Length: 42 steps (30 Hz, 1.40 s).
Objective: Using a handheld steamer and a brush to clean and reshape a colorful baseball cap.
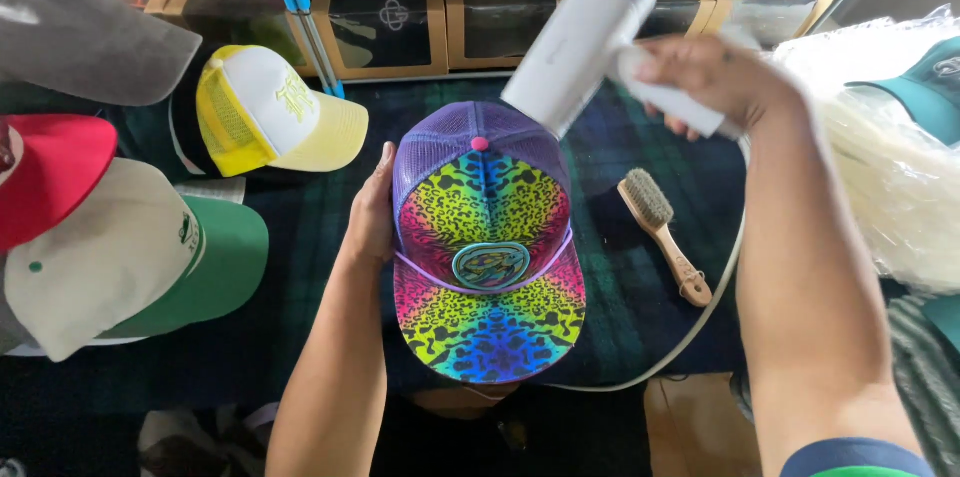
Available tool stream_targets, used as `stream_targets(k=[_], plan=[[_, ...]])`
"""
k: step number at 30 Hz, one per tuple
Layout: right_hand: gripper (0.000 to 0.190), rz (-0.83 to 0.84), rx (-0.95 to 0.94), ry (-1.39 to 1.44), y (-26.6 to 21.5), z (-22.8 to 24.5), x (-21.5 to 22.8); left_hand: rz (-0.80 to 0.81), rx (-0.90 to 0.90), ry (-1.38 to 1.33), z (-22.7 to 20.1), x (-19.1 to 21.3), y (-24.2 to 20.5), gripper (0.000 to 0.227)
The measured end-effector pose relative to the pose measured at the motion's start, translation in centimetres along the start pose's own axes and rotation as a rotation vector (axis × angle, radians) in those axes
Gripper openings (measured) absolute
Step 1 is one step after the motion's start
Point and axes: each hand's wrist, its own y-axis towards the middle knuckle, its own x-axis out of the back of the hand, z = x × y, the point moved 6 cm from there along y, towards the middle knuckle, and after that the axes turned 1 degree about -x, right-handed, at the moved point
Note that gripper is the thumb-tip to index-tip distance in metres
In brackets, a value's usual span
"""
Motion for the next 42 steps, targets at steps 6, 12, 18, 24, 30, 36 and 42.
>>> stream_targets(k=[6,12,18,24,30,36,42], plan=[[0.045,-0.195,0.024,0.427,-3.5,-12.4,-5.5,-0.011,-0.195,-0.23,1.3,1.1,0.9,0.039],[0.058,-0.637,-0.033,0.43,-16.7,-8.7,-8.7,-0.068,0.068,0.14,-0.9,0.2,-1.9,0.07],[0.038,-0.711,0.384,0.284,-22.0,-7.4,-13.6,-0.008,-0.552,0.361,-2.0,0.3,-6.3,0.072],[0.03,-0.708,0.41,-0.138,-24.2,3.3,-12.5,0.292,-0.635,0.699,-7.4,-3.8,-4.2,0.074],[0.059,-0.584,0.295,-0.28,-22.6,7.6,-9.9,0.283,-0.598,0.539,-5.7,-3.4,-0.2,0.042],[0.051,-0.556,0.122,-0.322,-25.4,6.6,-9.6,0.319,-0.748,0.44,-4.8,-2.9,1.1,0.041],[0.052,-0.401,0.337,-0.429,-19.8,12.3,-7.7,0.239,-0.536,0.325,-5.2,-2.9,-0.7,0.047]])
